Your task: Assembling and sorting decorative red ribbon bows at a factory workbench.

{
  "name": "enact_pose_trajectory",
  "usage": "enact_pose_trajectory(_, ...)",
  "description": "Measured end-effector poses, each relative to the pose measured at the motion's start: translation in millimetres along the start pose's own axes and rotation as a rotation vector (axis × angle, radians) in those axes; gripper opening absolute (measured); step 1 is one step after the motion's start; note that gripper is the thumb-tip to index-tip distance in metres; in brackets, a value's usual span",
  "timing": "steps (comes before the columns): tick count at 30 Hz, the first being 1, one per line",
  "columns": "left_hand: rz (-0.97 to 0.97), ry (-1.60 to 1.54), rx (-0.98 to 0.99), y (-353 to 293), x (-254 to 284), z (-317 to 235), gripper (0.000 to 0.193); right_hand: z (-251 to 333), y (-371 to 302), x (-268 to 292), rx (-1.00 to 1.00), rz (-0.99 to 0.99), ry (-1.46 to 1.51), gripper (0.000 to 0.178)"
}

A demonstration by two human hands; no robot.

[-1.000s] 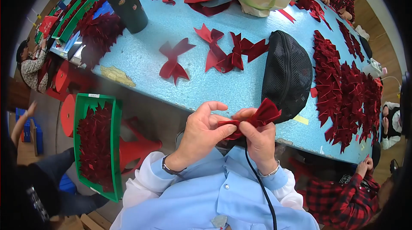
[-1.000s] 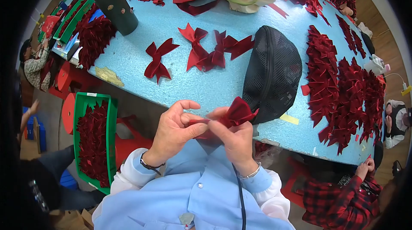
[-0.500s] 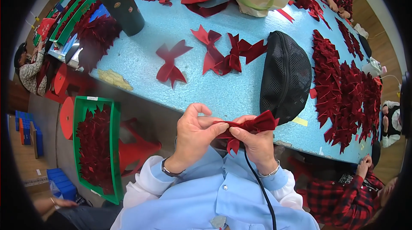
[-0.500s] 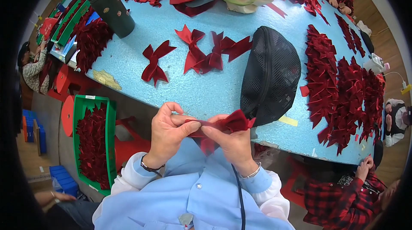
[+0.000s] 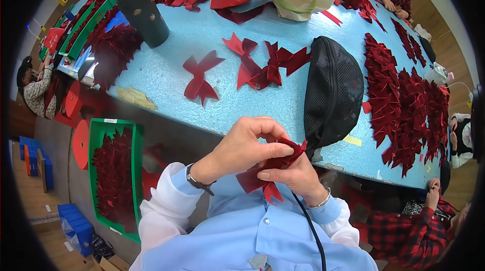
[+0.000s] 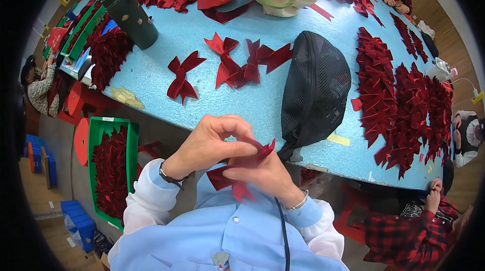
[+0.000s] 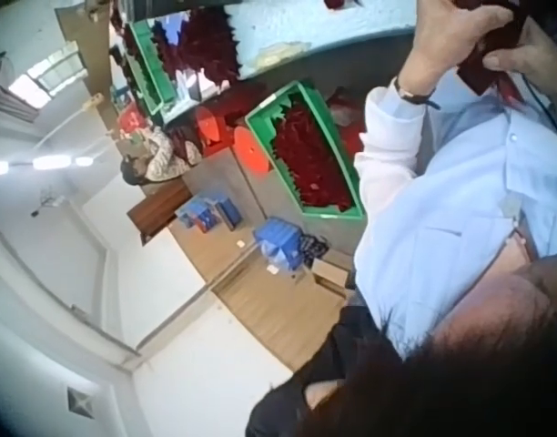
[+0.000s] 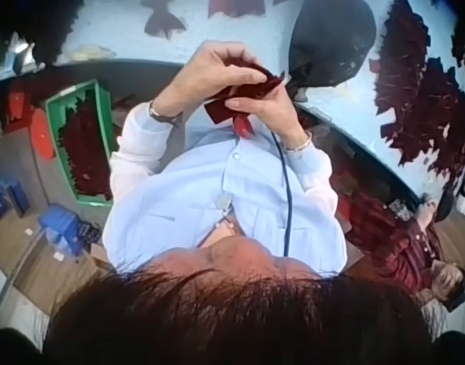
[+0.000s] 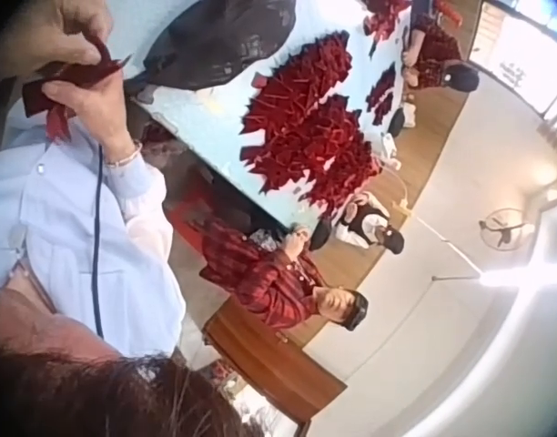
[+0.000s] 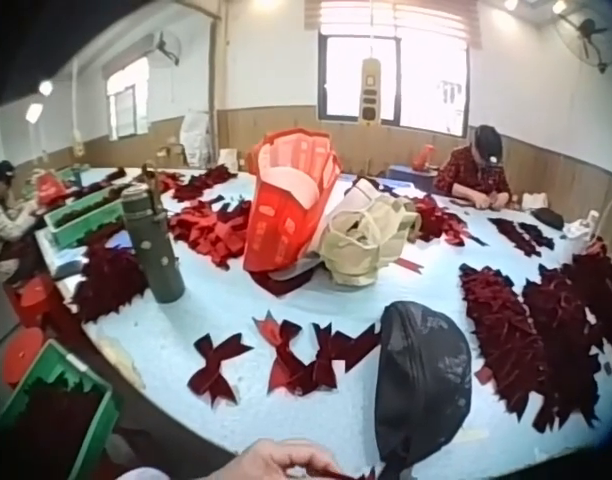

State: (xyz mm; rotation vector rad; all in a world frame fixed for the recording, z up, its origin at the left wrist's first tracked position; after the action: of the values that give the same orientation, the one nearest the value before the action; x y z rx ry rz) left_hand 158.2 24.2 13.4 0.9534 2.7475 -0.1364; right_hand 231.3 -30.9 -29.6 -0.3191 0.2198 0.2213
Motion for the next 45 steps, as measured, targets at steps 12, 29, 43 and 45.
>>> enact_pose_trajectory(12, -0.196, -0.149, 0.052, -7.1, 8.8, 7.8, 0.01, -12.8, 1.6, 1.2, 0.191, -0.002, 0.193, 0.021)
enact_pose_trajectory(29, -0.332, -0.036, -0.121, -11.7, 3.1, -2.2, 0.011, -3.2, -2.3, 5.5, 0.171, -0.022, 0.327, 0.021)
enact_pose_trajectory(43, -0.126, -0.365, 0.151, -24.0, 12.9, 22.3, 0.013, -10.0, 4.4, 5.7, 0.155, -0.113, 0.266, 0.027)
enact_pose_trajectory(45, -0.179, -0.37, 0.112, -24.1, 15.8, 22.9, 0.013, -8.6, 5.3, 4.8, 0.149, -0.143, 0.252, 0.028)
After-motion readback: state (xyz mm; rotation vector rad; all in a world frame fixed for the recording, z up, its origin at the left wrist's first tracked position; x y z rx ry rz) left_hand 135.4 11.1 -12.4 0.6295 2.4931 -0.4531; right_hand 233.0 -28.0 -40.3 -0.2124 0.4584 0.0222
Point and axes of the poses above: each hand's wrist, its own y-axis towards the middle knuckle, its own x-axis out of the back of the hand, z = x × y, the point moved 9 cm from there along y, towards the middle knuckle, and after that the axes turned 10 degrees about -y, right-handed, at the moved point
